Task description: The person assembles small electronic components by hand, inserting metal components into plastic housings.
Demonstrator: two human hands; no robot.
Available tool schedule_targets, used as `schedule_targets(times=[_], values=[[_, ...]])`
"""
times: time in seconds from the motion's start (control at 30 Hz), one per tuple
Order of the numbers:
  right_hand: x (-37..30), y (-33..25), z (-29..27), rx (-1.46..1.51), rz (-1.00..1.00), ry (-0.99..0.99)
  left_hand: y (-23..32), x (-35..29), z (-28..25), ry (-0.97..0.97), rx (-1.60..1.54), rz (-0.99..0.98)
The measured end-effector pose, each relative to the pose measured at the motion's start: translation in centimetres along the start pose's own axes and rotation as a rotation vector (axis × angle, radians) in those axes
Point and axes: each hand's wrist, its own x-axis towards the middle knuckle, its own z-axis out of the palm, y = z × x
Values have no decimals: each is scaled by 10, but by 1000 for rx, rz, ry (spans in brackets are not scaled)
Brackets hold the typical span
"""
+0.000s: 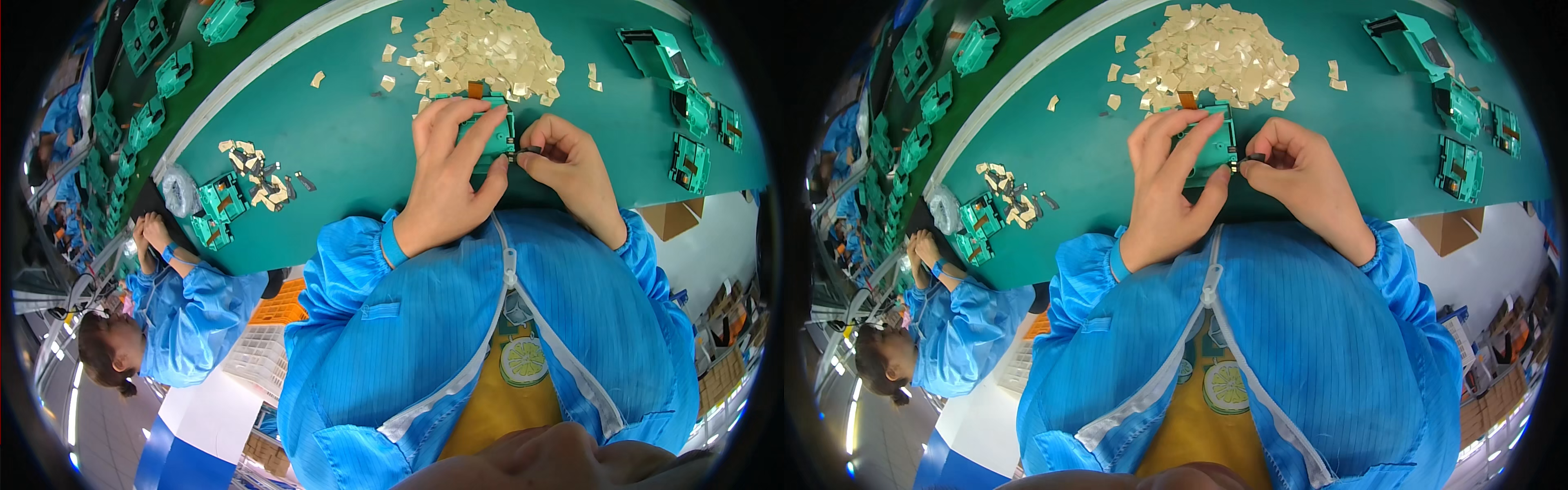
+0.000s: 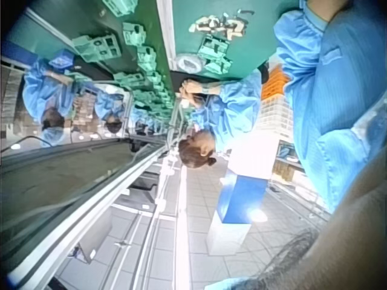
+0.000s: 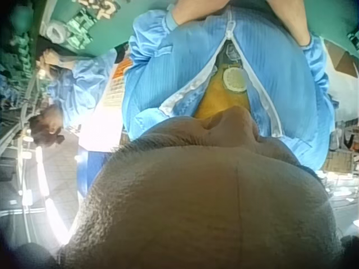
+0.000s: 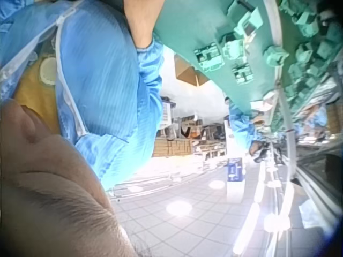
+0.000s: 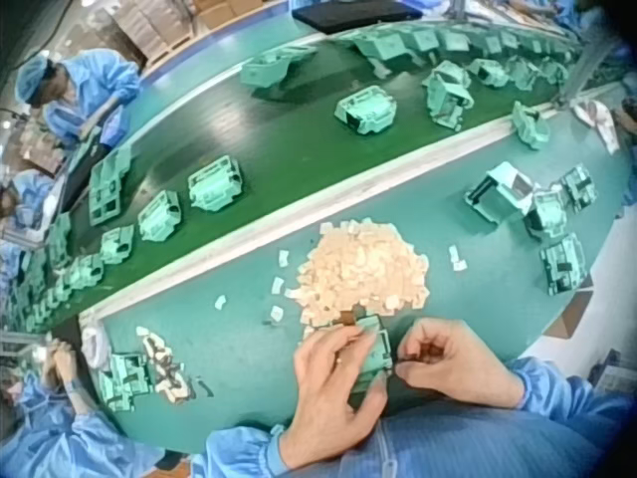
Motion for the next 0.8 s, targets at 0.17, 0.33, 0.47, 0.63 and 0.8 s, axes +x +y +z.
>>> schedule_targets(times=[0.17, 0.33, 0.47, 0.63, 0.8], values=[[0, 0, -1, 6, 0, 2, 1, 1, 2, 5, -3, -7], [0, -1, -3, -32, 4, 11, 3, 3, 3, 10, -1, -20], [-2, -8, -5, -123, 14, 25, 4, 4, 3, 6, 6, -18], [-4, -15, -8, -275, 47, 91, 6, 6, 4, 23, 1, -40], [-4, -19, -9, -332, 21, 82, 7, 7, 6, 29, -13, -51]])
